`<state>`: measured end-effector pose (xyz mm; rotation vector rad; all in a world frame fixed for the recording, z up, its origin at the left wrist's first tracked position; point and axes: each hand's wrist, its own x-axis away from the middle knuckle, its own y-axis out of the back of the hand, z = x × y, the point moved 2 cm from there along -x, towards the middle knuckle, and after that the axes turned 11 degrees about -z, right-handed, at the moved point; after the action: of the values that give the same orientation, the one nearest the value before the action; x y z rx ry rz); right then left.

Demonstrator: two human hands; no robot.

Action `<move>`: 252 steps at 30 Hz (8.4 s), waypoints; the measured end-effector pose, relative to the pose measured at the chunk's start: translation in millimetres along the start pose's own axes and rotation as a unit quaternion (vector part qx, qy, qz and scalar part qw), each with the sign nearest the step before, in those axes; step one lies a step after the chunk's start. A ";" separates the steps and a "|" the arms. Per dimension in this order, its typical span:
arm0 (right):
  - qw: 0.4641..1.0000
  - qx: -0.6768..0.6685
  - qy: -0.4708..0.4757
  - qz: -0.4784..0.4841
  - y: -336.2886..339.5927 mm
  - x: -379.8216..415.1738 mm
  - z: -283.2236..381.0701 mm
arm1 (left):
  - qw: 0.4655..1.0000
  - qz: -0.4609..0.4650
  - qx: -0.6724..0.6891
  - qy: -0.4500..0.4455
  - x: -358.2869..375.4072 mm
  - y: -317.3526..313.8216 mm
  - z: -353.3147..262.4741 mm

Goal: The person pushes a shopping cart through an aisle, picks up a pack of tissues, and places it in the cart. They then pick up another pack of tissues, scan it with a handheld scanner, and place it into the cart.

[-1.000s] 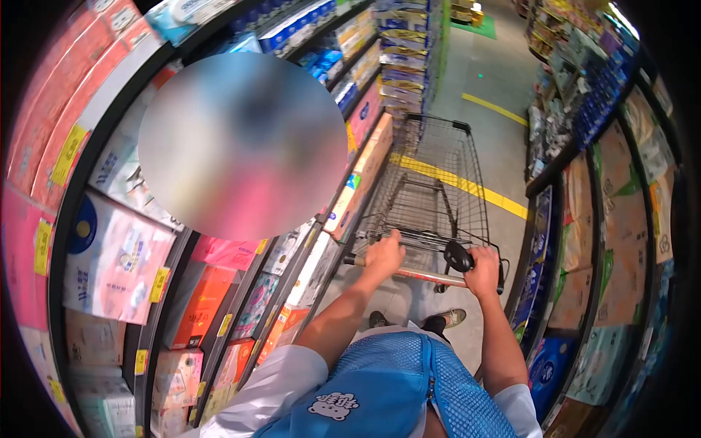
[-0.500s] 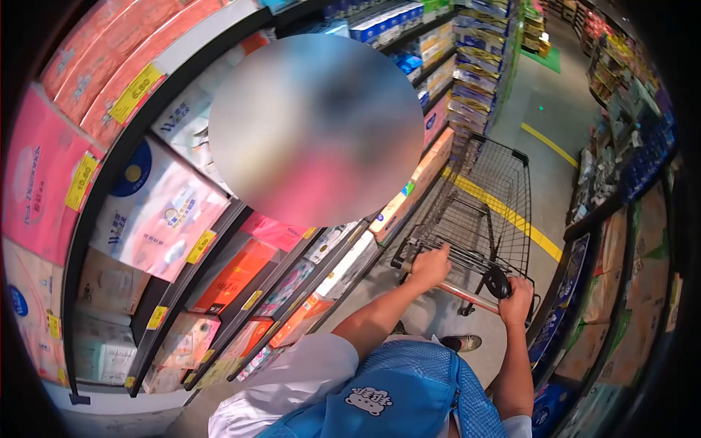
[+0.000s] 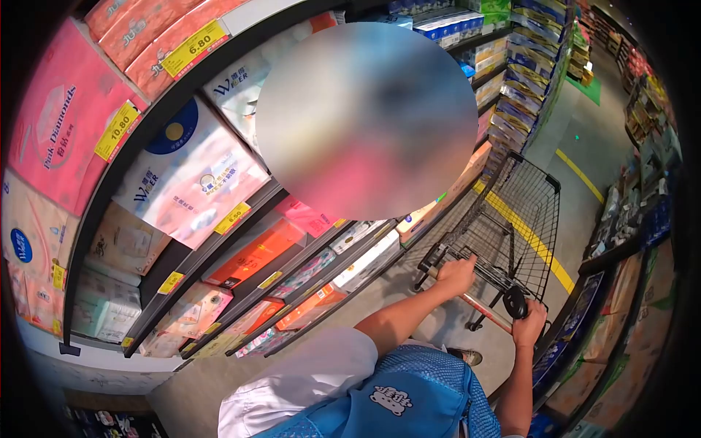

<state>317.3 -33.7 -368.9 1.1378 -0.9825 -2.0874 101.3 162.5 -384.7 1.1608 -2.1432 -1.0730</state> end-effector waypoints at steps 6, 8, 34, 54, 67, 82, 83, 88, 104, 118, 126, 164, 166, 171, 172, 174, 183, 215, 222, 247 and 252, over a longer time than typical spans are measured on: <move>1.000 0.006 -0.001 0.001 0.2 0.1 2.3 | 1.000 -0.010 0.004 -0.006 -1.0 -4.3 2.7; 1.000 0.004 -0.004 0.001 -0.1 0.2 1.1 | 1.000 -0.012 0.006 -0.008 -0.8 -3.9 2.4; 1.000 -0.003 -0.010 0.004 0.5 0.0 -0.7 | 1.000 0.007 -0.006 0.002 2.6 8.2 -6.3; 1.000 -0.008 -0.006 -0.019 5.0 -1.4 5.6 | 1.000 -0.008 -0.019 -0.005 0.9 0.6 -2.0; 1.000 -0.012 -0.004 -0.014 4.8 -1.5 3.1 | 1.000 -0.010 -0.019 -0.013 1.4 2.5 -2.4; 1.000 -0.011 -0.004 -0.002 4.7 -1.3 2.2 | 1.000 -0.012 -0.017 -0.011 3.3 7.9 -5.6; 1.000 -0.012 -0.004 -0.002 5.1 -1.5 2.8 | 1.000 -0.013 -0.015 -0.012 3.6 8.2 -5.7; 1.000 -0.010 -0.007 -0.001 6.9 -2.1 5.8 | 1.000 -0.017 -0.014 -0.016 4.5 9.0 -6.1; 1.000 -0.002 -0.004 -0.021 7.0 -1.9 6.8 | 1.000 -0.012 -0.013 0.001 2.0 0.7 -1.2; 1.000 -0.010 -0.010 -0.011 5.5 0.4 4.1 | 1.000 -0.014 -0.013 0.009 2.2 1.8 -2.3; 0.999 0.026 -0.010 0.025 2.3 1.0 -3.9 | 0.999 -0.028 -0.041 -0.010 -0.7 -7.2 5.5; 0.998 -0.022 0.040 0.050 17.3 101.3 53.7 | 0.996 -0.075 0.043 -0.017 118.9 16.8 37.3; 0.996 -0.054 0.040 0.057 17.6 101.5 52.0 | 0.985 -0.171 0.019 -0.028 122.1 10.1 36.3; 0.994 -0.057 0.061 0.076 21.5 104.1 46.1 | 0.983 -0.180 -0.024 0.021 127.1 4.4 31.8; 0.993 -0.072 0.061 0.078 21.0 105.2 41.3 | 0.984 -0.174 -0.030 0.033 125.5 3.9 29.4; 0.993 -0.075 0.052 0.068 26.7 107.0 50.3 | 0.985 -0.157 -0.036 0.060 132.3 3.0 27.5; 0.990 -0.110 0.085 0.029 44.4 126.7 47.7 | 0.985 -0.149 -0.015 0.084 168.4 4.1 17.4; 0.998 0.016 -0.050 -0.032 16.9 103.3 96.7 | 0.995 0.048 -0.083 -0.036 79.5 37.9 48.2; 0.998 0.009 -0.058 -0.014 3.1 79.1 90.6 | 0.994 0.041 -0.074 -0.062 43.1 35.8 50.2; 0.998 -0.046 -0.033 -0.040 -19.6 -18.8 -2.8 | 0.964 0.154 -0.215 0.007 -103.2 -5.0 -28.3; 0.998 -0.045 -0.043 -0.024 -7.7 -43.4 -38.5 | 0.964 0.164 -0.208 -0.009 -128.8 -27.1 -49.0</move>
<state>370.7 -9.6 -369.6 1.0441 -0.8973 -2.2118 216.7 242.5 -383.2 0.5816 -1.9047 -1.2929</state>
